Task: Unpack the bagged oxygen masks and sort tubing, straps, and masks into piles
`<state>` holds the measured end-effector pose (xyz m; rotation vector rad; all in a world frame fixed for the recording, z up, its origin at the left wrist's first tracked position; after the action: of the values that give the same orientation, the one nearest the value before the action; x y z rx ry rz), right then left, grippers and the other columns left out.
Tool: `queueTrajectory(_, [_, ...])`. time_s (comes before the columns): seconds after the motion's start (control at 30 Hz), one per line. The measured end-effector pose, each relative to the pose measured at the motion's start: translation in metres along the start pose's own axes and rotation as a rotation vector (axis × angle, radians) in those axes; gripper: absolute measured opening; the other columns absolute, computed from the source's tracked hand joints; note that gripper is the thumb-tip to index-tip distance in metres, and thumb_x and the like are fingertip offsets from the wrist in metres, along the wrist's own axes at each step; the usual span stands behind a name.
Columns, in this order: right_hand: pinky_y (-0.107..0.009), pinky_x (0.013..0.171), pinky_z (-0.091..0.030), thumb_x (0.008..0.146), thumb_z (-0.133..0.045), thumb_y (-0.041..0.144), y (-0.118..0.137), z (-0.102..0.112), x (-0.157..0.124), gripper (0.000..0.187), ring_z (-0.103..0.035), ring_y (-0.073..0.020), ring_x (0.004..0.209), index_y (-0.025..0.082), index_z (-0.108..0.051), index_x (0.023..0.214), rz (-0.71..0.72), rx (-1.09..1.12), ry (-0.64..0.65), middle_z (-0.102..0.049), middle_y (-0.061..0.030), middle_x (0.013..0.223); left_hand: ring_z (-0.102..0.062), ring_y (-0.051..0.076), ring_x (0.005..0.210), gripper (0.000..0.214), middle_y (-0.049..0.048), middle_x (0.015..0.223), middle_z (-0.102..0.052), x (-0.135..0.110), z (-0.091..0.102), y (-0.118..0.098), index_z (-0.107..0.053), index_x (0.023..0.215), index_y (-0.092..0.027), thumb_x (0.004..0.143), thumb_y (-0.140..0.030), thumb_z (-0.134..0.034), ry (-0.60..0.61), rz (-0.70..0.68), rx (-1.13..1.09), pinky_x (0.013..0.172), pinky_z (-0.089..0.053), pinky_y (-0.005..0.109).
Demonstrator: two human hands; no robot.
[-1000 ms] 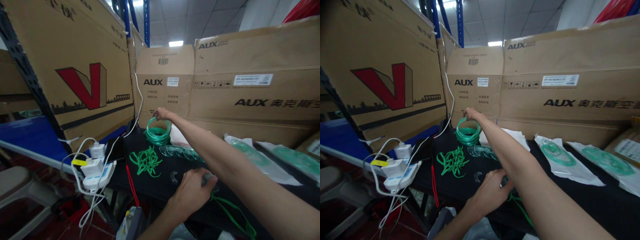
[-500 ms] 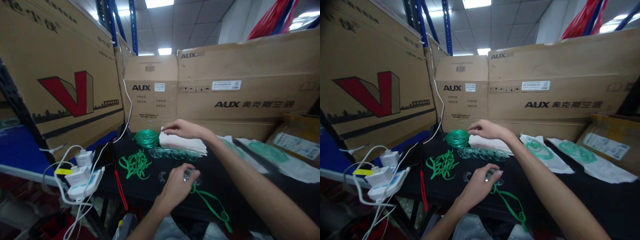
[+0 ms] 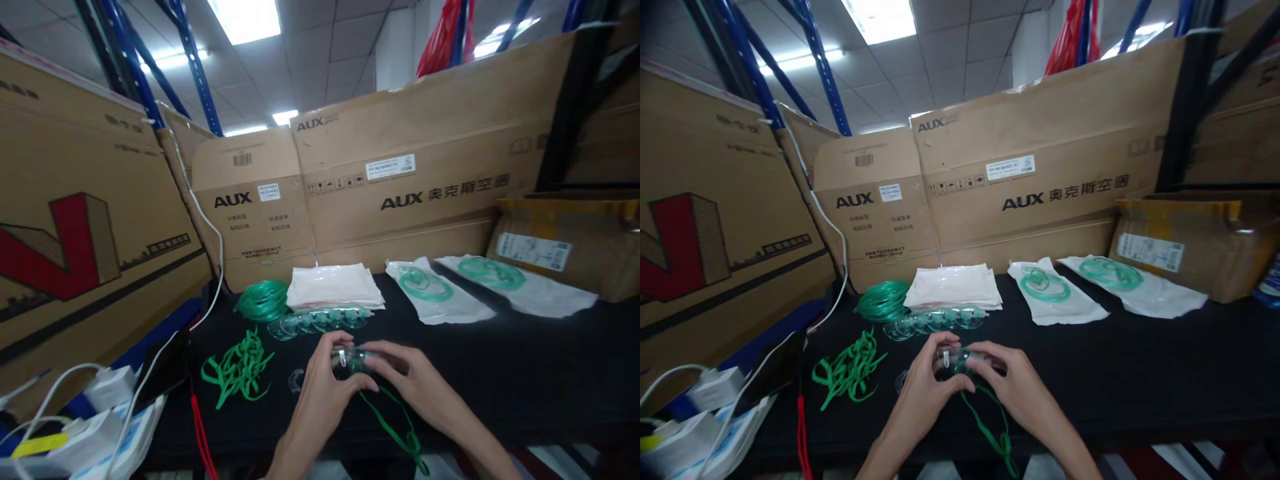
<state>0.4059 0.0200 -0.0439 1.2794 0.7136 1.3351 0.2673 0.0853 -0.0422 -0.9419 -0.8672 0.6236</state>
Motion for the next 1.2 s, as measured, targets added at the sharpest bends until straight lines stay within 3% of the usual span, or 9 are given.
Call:
queueTrajectory(0.13, [-0.033,0.086,-0.058,0.088,-0.067,0.051,-0.009,0.015,-0.003,0.030,-0.074,-0.0263,0.098,0.025,-0.077,0.100,-0.037,0.131,-0.127,-0.079,-0.0061,0.101,-0.063,0.023,0.115,0.050,0.0046,0.123,-0.063,0.000,0.004,0.002,-0.058,0.118,-0.024,0.075,-0.030,-0.084,-0.053,0.006,-0.025,0.102,-0.051,0.038])
queueTrajectory(0.23, [-0.030,0.081,-0.059,0.088,-0.068,0.052,-0.014,0.022,-0.005,0.030,-0.074,-0.0234,0.092,0.023,-0.073,0.097,-0.043,0.220,-0.177,-0.079,-0.0061,0.097,-0.065,0.022,0.105,0.039,0.0050,0.115,-0.066,0.009,0.007,-0.001,-0.060,0.113,-0.022,0.082,-0.037,-0.078,-0.088,0.028,0.041,0.093,-0.053,0.037])
queueTrajectory(0.43, [-0.031,0.090,-0.058,0.083,-0.077,0.048,-0.021,0.015,-0.002,0.035,-0.074,-0.0223,0.100,0.023,-0.067,0.106,-0.114,0.409,-0.136,-0.078,-0.0062,0.105,-0.066,0.017,0.087,0.011,-0.0006,0.093,-0.072,0.030,-0.024,-0.026,-0.073,0.099,-0.024,0.096,-0.029,-0.063,0.249,-0.058,0.110,0.080,-0.050,0.027])
queueTrajectory(0.53, [-0.034,0.094,-0.058,0.078,-0.083,0.044,-0.024,0.012,-0.002,0.039,-0.074,-0.0235,0.102,0.023,-0.067,0.108,-0.145,0.431,-0.117,-0.078,-0.0062,0.108,-0.065,0.017,0.088,0.014,-0.0020,0.095,-0.073,0.031,-0.027,-0.027,-0.074,0.103,-0.027,0.097,-0.027,-0.061,0.307,-0.046,0.162,0.082,-0.048,0.027])
queueTrajectory(0.7, [-0.036,0.091,-0.059,0.074,-0.084,0.048,-0.026,0.023,-0.003,0.044,-0.075,-0.0249,0.098,0.024,-0.068,0.108,-0.170,0.394,-0.213,-0.079,-0.0075,0.105,-0.065,0.017,0.080,0.012,-0.0029,0.089,-0.073,0.030,-0.021,-0.021,-0.077,0.102,-0.029,0.093,-0.030,-0.068,0.375,-0.025,0.213,0.074,-0.048,0.025])
queueTrajectory(0.87, [-0.030,0.082,-0.061,0.071,-0.086,0.047,-0.022,0.025,-0.003,0.038,-0.076,-0.0233,0.090,0.024,-0.071,0.096,-0.184,0.356,-0.222,-0.080,-0.0057,0.094,-0.065,0.017,0.079,0.012,-0.0016,0.085,-0.071,0.031,-0.020,-0.031,-0.076,0.097,-0.026,0.094,-0.023,-0.065,0.344,-0.174,0.323,0.075,-0.049,0.027])
queueTrajectory(1.03, [-0.025,0.069,-0.060,0.070,-0.087,0.045,-0.023,0.027,-0.007,0.033,-0.074,-0.0190,0.076,0.023,-0.066,0.083,-0.131,0.300,-0.271,-0.077,-0.0027,0.080,-0.067,0.018,0.090,0.013,0.0003,0.095,-0.073,0.028,-0.023,-0.042,-0.073,0.097,-0.024,0.097,-0.019,-0.061,0.293,-0.322,0.409,0.091,-0.050,0.032])
queueTrajectory(1.2, [-0.031,0.070,-0.062,0.071,-0.083,0.054,-0.022,0.037,-0.012,0.039,-0.076,-0.0232,0.079,0.023,-0.065,0.086,-0.140,0.244,-0.373,-0.077,-0.0063,0.083,-0.067,0.020,0.094,0.015,0.0022,0.097,-0.073,0.038,-0.001,-0.044,-0.072,0.095,-0.022,0.098,-0.020,-0.057,0.130,-0.377,0.524,0.092,-0.050,0.034])
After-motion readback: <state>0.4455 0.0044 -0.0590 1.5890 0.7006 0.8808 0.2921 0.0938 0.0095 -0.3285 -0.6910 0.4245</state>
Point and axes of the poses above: each hand's wrist, its own x-axis towards the middle knuckle, its own z-axis out of the back of the hand, y = z × x, the point moved 8 cm from there along x, towards the middle knuckle
